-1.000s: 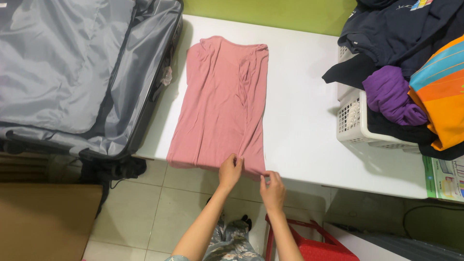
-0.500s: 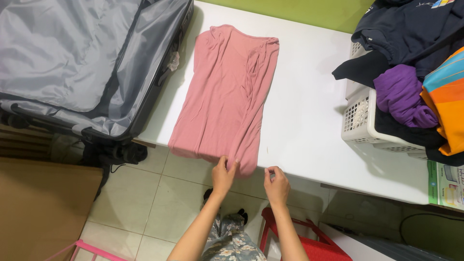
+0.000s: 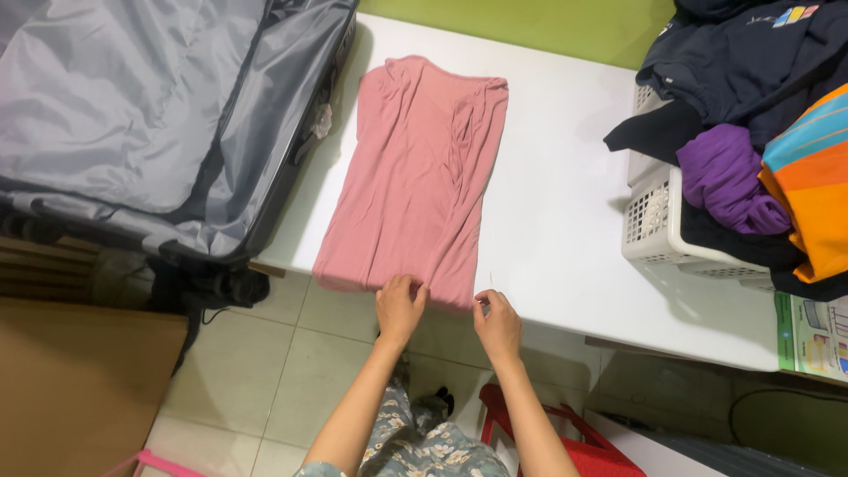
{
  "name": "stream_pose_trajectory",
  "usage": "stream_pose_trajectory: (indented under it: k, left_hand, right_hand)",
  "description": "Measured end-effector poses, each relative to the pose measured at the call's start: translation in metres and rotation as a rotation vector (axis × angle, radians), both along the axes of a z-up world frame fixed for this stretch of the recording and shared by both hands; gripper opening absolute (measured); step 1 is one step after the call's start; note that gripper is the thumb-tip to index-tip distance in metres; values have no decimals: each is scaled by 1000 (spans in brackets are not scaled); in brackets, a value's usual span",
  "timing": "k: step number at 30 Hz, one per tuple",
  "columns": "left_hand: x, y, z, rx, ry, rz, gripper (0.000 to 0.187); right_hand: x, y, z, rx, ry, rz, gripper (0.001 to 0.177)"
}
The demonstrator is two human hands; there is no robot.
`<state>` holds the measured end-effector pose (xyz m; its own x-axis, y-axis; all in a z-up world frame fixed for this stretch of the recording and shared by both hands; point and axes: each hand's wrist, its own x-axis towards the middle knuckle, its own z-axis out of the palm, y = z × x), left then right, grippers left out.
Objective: The person folds a black t-shirt, a pink dress, and an orange t-shirt on a white table, then places each folded item into an open suitcase. The person handles each garment one at a time, smoothing and rolling them before packing.
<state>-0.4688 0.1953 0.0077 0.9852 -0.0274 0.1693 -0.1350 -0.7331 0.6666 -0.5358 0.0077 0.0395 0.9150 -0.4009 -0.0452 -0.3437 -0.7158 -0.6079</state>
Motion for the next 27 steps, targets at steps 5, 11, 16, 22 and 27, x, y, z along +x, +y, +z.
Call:
stream_pose_trajectory:
  k: [5, 11, 16, 22, 27]
  left_hand:
    - [54, -24, 6, 30, -27, -108, 24]
    - [121, -56, 6, 25, 73, -174, 25]
    - [167, -66, 0, 104, 80, -256, 15]
    - [193, -55, 16, 99, 161, -237, 20]
    - [214, -70, 18, 56, 75, -236, 29]
  right_hand:
    - [41, -4, -1, -36, 5, -19, 12]
    - [97, -11, -2, -50, 97, -121, 17]
    - [135, -16, -9, -26, 172, -173, 24]
    - [135, -25, -4, -24, 208, -230, 18]
    - [151, -34, 17, 11, 238, -210, 23]
